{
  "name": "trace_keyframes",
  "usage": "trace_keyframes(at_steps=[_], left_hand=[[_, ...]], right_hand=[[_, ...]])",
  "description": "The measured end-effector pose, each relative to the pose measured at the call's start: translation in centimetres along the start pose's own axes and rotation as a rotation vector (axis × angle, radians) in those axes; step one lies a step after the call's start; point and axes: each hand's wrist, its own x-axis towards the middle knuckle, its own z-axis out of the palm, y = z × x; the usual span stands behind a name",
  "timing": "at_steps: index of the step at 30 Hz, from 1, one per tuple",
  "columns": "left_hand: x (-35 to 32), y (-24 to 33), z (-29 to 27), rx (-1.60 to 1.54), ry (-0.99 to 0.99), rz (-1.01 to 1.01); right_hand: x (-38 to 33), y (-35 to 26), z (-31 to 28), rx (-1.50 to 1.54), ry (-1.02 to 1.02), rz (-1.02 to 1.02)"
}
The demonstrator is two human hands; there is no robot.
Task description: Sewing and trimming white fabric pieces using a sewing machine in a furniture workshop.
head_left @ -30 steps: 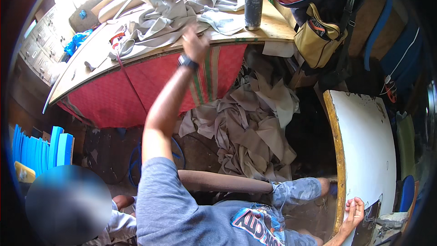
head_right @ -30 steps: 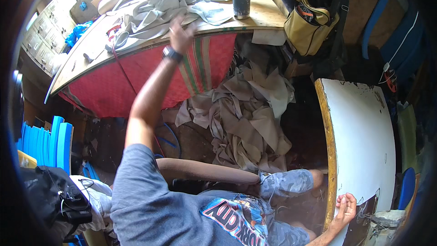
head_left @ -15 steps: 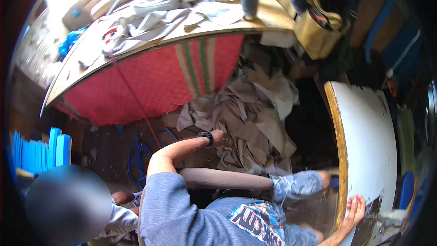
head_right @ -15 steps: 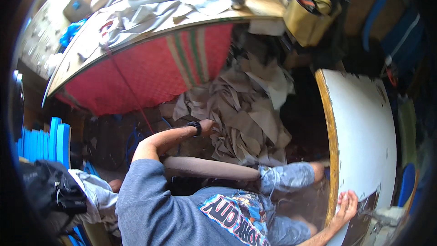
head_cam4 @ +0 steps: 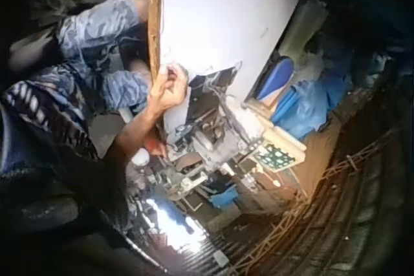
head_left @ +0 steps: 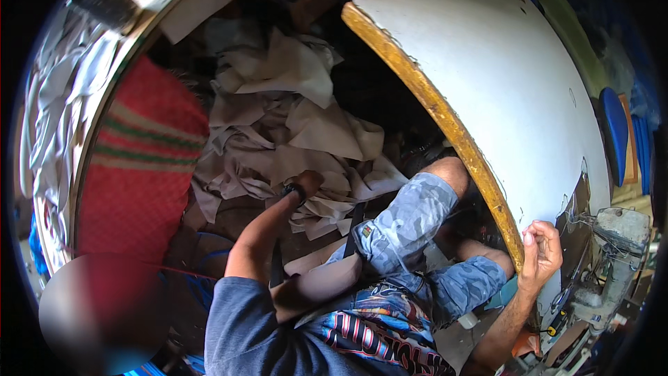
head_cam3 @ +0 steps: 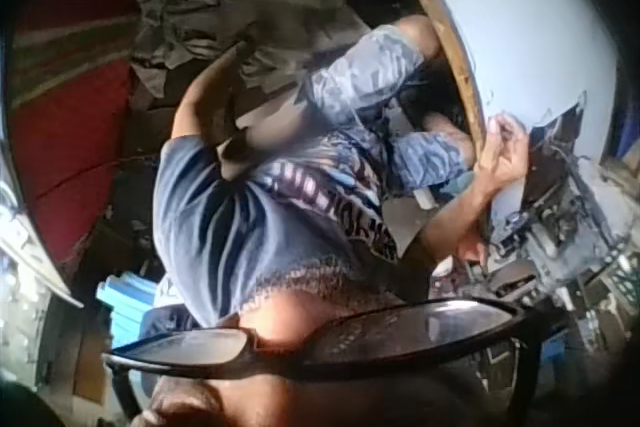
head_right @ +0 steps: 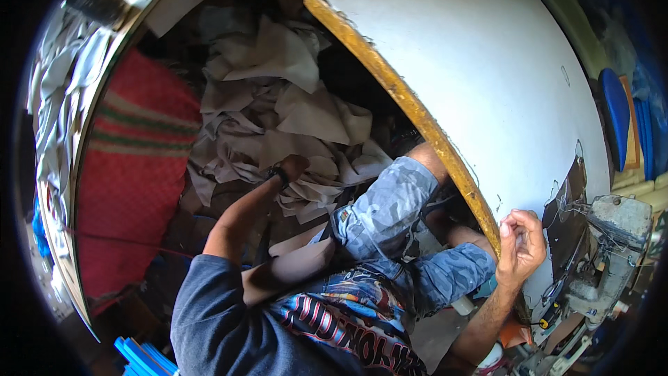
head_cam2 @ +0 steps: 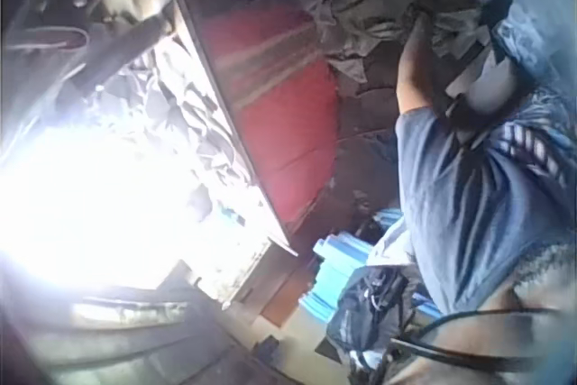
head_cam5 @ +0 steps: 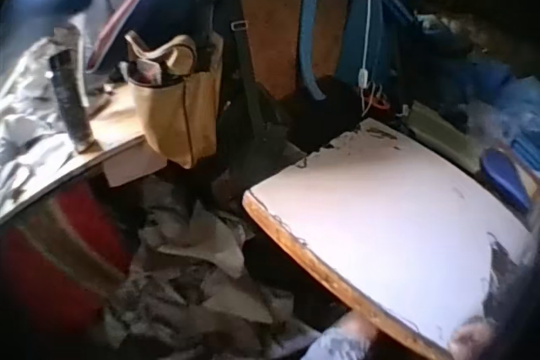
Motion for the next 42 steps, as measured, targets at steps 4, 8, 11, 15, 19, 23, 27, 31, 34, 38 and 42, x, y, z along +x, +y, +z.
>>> trace_keyframes(at_steps=[4,8,11,15,19,23,27,31,34,38,42], left_hand=[[8.9,6.5,2.0,-1.519,-0.150,-0.404],[11.1,3.2,2.5,-1.138,0.157,-0.596],[12.6,6.8,0.0,-1.850,0.484,-0.861],[7.5,9.1,-7.5,-1.554,0.481,-0.594],[-0.4,18.5,-23.7,-1.456,0.491,-0.027],[-10.3,27.0,-35.9,-1.243,0.511,0.405],[-17.2,32.7,-43.9,-0.882,0.584,0.736],[-21.1,34.9,-46.9,-0.572,0.689,0.849],[-24.9,34.4,-49.3,-0.314,0.965,0.816],[-27.5,32.0,-53.8,-0.815,1.214,1.001],[-31.4,28.9,-64.6,-0.454,1.310,0.992]], right_hand=[[0.0,-0.7,-0.6,-0.078,-0.004,0.041],[0.2,-1.1,0.1,-0.032,-0.008,0.040],[-0.2,-0.7,0.0,-0.028,-0.003,0.038],[0.0,-1.1,0.3,-0.103,-0.019,-0.027],[-0.3,-2.4,1.0,-0.249,0.051,-0.258],[-1.6,-3.5,8.5,-0.096,0.065,-0.440],[-0.9,-4.8,15.5,-0.098,0.010,-0.211],[1.3,-5.6,17.0,-0.050,0.245,-0.293],[2.6,-3.4,17.2,-0.049,0.318,-0.238],[1.8,-1.7,17.8,-0.089,0.155,-0.280],[2.6,1.3,20.3,0.261,0.014,-0.004]])
